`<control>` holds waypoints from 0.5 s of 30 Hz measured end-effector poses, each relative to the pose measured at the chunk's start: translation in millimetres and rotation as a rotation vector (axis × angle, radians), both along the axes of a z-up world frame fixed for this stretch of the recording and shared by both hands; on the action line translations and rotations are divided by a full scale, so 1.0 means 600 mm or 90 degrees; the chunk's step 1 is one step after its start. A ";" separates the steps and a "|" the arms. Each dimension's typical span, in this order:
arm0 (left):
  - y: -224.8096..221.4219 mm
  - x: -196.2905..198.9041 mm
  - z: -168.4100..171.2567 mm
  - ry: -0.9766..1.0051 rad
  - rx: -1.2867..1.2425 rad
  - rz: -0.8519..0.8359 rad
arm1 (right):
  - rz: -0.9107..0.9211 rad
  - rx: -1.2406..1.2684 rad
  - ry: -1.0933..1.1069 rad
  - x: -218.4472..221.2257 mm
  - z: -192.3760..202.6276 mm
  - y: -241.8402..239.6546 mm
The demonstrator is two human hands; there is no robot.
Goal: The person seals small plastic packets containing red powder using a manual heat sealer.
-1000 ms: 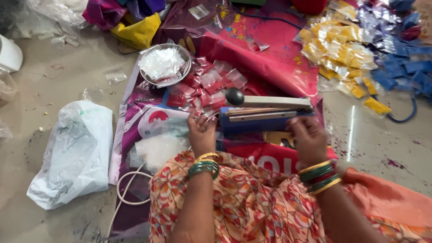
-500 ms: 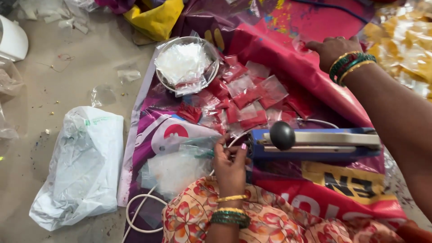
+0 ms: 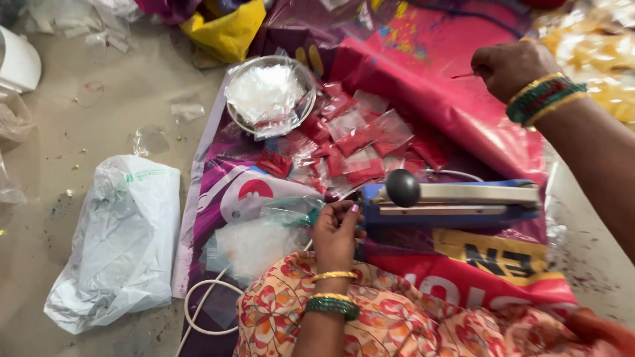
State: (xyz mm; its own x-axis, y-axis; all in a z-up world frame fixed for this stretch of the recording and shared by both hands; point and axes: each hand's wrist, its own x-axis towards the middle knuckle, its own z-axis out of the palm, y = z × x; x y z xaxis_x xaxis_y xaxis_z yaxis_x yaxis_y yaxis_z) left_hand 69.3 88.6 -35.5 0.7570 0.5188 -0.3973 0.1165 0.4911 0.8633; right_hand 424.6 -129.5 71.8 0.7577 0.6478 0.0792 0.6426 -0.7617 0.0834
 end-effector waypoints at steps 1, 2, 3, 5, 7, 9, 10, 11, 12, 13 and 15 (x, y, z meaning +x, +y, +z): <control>0.003 0.001 0.008 -0.011 0.000 -0.005 | -0.005 0.000 -0.011 -0.031 0.037 -0.013; 0.006 0.001 0.017 0.016 -0.011 -0.028 | 0.033 0.073 -0.005 -0.063 0.075 -0.027; 0.006 0.001 0.026 0.042 -0.022 -0.051 | 0.071 0.145 0.000 -0.098 0.112 -0.043; 0.010 -0.002 0.038 0.041 -0.042 -0.060 | 0.070 0.242 0.082 -0.170 0.166 -0.085; 0.010 -0.010 0.043 0.044 -0.062 -0.070 | 0.070 0.339 0.167 -0.257 0.203 -0.121; 0.008 -0.025 0.039 -0.169 -0.191 -0.198 | 0.055 0.463 0.397 -0.358 0.224 -0.149; -0.003 -0.030 0.042 -0.174 -0.191 -0.205 | 0.052 0.464 0.388 -0.400 0.202 -0.160; -0.011 -0.038 0.044 -0.193 -0.163 -0.276 | 0.038 0.499 0.445 -0.443 0.176 -0.169; -0.018 -0.045 0.045 -0.211 -0.135 -0.348 | 0.024 0.534 0.501 -0.483 0.149 -0.178; -0.030 -0.055 0.072 -0.211 -0.132 -0.353 | 0.022 0.539 0.498 -0.523 0.131 -0.175; -0.055 -0.076 0.120 -0.300 -0.067 -0.521 | -0.036 0.543 0.550 -0.601 0.092 -0.169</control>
